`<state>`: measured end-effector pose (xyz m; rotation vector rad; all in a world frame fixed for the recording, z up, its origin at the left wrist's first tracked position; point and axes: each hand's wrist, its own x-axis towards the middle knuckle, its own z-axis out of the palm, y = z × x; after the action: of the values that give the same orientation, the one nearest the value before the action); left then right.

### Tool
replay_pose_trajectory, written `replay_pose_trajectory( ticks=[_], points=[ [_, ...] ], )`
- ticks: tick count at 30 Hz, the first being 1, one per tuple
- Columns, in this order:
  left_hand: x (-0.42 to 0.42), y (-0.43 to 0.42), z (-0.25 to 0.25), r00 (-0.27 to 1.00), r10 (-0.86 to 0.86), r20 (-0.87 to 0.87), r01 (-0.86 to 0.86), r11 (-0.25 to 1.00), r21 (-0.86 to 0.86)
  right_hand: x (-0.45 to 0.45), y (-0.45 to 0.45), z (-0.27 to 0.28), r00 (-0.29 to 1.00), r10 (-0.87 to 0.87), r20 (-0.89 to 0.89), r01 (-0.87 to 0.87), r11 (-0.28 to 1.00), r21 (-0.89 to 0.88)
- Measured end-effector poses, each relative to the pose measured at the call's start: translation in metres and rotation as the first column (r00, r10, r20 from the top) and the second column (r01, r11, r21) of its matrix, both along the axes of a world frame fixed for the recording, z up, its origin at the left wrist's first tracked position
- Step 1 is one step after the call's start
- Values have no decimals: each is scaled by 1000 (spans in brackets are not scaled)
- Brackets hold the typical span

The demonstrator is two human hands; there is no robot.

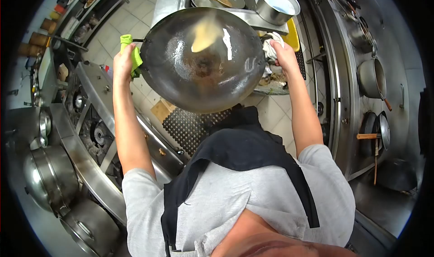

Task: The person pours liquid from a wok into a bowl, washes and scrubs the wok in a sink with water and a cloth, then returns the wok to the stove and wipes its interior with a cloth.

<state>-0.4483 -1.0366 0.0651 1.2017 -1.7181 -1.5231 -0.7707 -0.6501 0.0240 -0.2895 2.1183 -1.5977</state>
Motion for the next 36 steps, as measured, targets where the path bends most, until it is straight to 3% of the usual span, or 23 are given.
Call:
replay_pose_trajectory(
  ticks=[4,10,15,17,18,20,23,24,26,30,33,35,36],
  points=[
    [-5,-39,2,992,91,-83,-95,995,-40,-37,-68,3,996,35,-80,-37,999,-25],
    [-46,-108,-19,988,148,-32,-149,988,-43,-98,-157,-17,993,92,-71,-92,996,-4],
    [-108,-170,-16,981,193,30,-192,981,-29,-167,-242,-47,999,34,-34,-39,985,-167],
    [-149,-217,-20,976,215,14,-214,975,-61,-228,-295,-87,949,-31,-313,35,999,8],
    [-168,-241,-31,972,235,12,-233,970,-72,-218,-307,-36,916,9,-401,67,983,174],
    [-208,-287,-41,970,241,28,-231,954,-191,-245,-344,-34,789,17,-614,210,932,296],
    [-258,-325,-32,971,234,-41,-237,946,-223,-249,-363,-5,599,-272,-753,347,936,-61],
    [-272,-328,-26,962,260,-84,-272,938,-214,-245,-358,2,605,-263,-751,353,935,-44],
    [-291,-345,-24,943,329,-48,-331,918,-220,-224,-348,19,597,-320,-736,223,947,-231],
    [-309,-360,-27,924,380,-47,-379,890,-253,-175,-294,-4,687,-257,-680,152,965,-212],
    [-307,-365,-30,897,442,33,-428,883,-191,-132,-255,-35,940,-252,-228,177,936,-304],
    [-306,-379,-37,898,439,-30,-439,888,-134,-109,-240,-58,950,-309,38,300,875,-380],
    [-305,-385,-37,903,428,-31,-428,894,-133,-97,-235,-62,947,-320,41,311,875,-370]
  ],
)
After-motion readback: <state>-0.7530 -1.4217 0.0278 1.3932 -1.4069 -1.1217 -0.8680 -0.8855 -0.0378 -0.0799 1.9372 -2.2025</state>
